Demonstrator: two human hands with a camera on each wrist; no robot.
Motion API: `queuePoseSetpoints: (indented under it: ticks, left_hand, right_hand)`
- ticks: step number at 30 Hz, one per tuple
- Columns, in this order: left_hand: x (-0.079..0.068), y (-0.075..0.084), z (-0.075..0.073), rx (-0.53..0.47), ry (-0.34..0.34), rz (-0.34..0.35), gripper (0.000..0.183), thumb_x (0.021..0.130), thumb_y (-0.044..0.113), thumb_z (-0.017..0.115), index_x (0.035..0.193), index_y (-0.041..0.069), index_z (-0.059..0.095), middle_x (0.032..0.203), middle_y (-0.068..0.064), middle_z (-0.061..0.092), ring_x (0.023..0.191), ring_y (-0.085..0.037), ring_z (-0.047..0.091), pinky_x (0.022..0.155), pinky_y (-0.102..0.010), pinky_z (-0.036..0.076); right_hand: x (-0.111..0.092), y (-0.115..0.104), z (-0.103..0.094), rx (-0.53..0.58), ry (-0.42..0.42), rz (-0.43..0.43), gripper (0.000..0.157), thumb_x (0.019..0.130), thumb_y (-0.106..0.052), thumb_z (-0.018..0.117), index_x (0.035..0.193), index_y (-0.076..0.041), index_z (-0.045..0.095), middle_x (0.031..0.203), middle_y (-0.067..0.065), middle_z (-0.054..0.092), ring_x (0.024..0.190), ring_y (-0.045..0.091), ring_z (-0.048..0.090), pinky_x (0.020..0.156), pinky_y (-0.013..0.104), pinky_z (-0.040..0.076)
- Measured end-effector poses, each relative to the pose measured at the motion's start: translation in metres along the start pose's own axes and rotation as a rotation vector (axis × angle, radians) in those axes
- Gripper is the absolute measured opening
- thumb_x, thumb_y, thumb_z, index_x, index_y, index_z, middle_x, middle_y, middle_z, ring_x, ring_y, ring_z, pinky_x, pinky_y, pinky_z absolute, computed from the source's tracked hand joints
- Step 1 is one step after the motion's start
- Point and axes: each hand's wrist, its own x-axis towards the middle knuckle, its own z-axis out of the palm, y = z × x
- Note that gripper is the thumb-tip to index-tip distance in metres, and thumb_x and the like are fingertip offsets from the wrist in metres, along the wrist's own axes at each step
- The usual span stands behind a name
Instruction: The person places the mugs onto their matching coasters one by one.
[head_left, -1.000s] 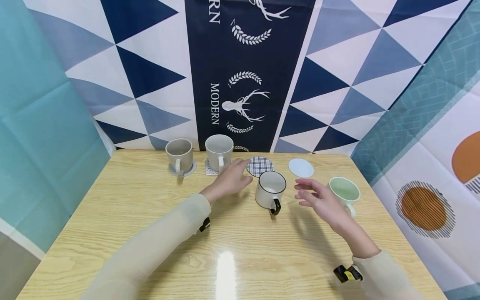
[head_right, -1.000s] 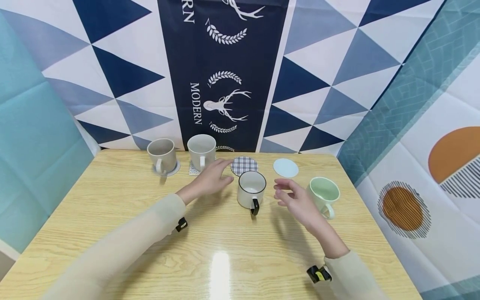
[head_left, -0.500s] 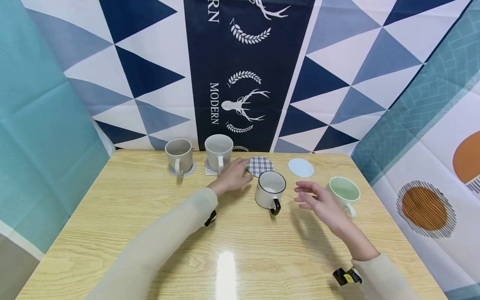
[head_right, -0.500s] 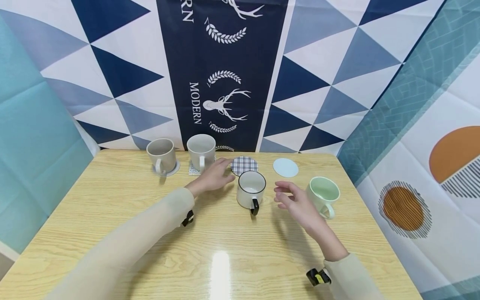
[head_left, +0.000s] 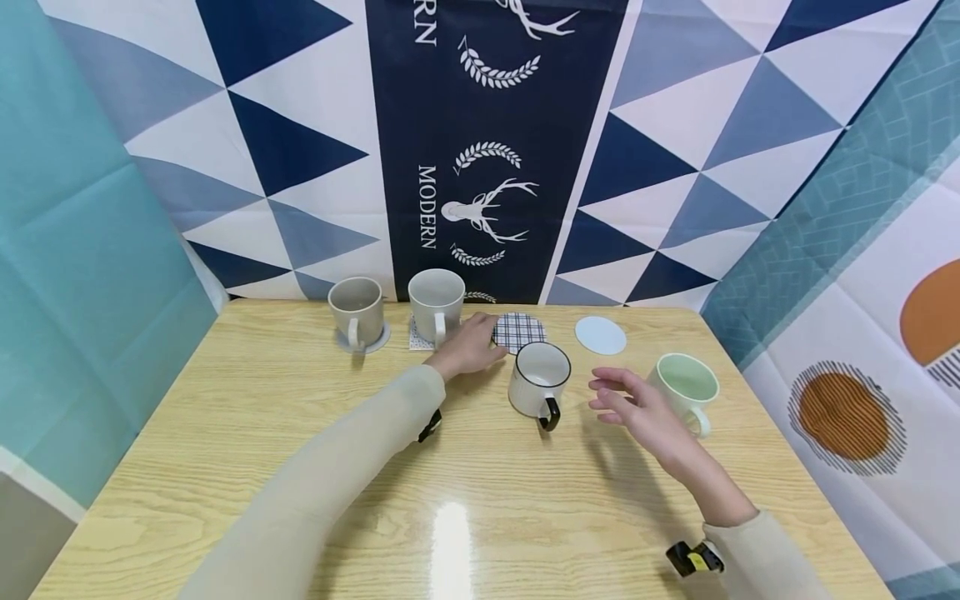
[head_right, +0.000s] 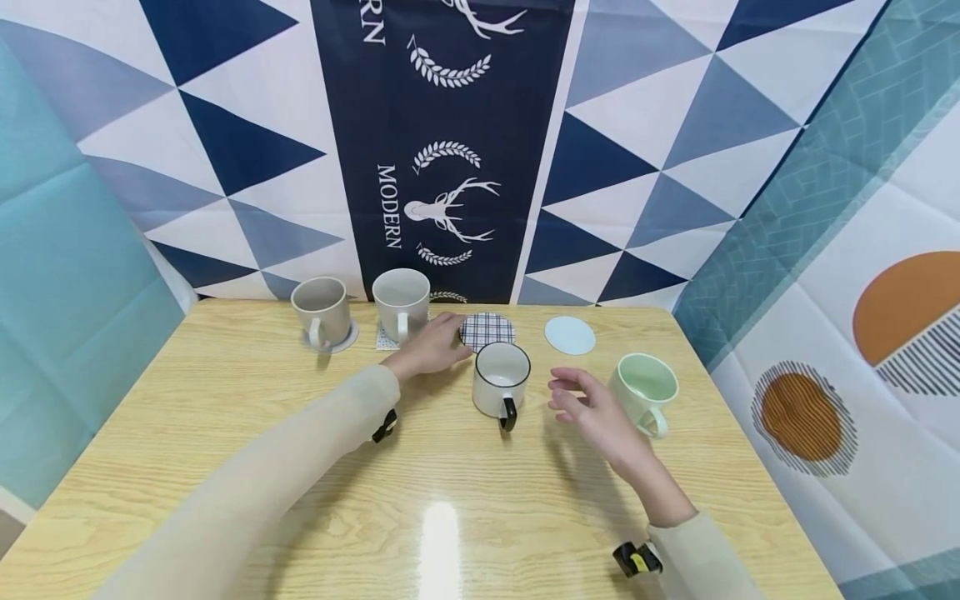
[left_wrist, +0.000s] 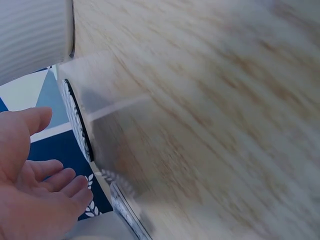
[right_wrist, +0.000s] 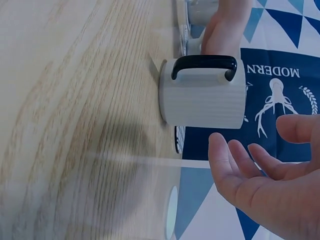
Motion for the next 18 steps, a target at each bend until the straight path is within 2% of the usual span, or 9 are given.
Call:
queuePoseSetpoints:
  ticks: [7,12,18]
  left_hand:
    - [0.008,0.003,0.006,0.009,-0.016,-0.013,0.07,0.106,0.032,0.065,0.161,-0.002,0.039,0.163,-0.022,0.043,0.15,-0.038,0.043,0.126,-0.05,0.035]
    - [0.011,0.003,0.008,0.015,-0.025,-0.011,0.069,0.106,0.031,0.064,0.161,-0.003,0.04,0.162,-0.022,0.044,0.15,-0.037,0.043,0.127,-0.048,0.035]
    - [0.014,0.002,0.012,0.014,-0.039,-0.04,0.071,0.105,0.033,0.064,0.161,-0.003,0.039,0.163,-0.022,0.042,0.152,-0.036,0.041,0.128,-0.045,0.033]
  right_hand:
    - [-0.003,0.002,-0.002,-0.007,-0.002,0.0,0.053,0.115,-0.023,0.049,0.158,0.006,0.039,0.151,0.031,0.05,0.127,0.04,0.064,0.101,0.036,0.06]
    - [-0.003,0.003,-0.002,0.001,-0.003,0.002,0.053,0.115,-0.024,0.049,0.158,0.006,0.039,0.152,0.031,0.051,0.128,0.04,0.064,0.101,0.036,0.06]
    - [-0.002,0.004,0.0,0.025,-0.013,0.003,0.053,0.115,-0.023,0.049,0.157,0.007,0.038,0.152,0.031,0.05,0.129,0.042,0.063,0.102,0.037,0.059]
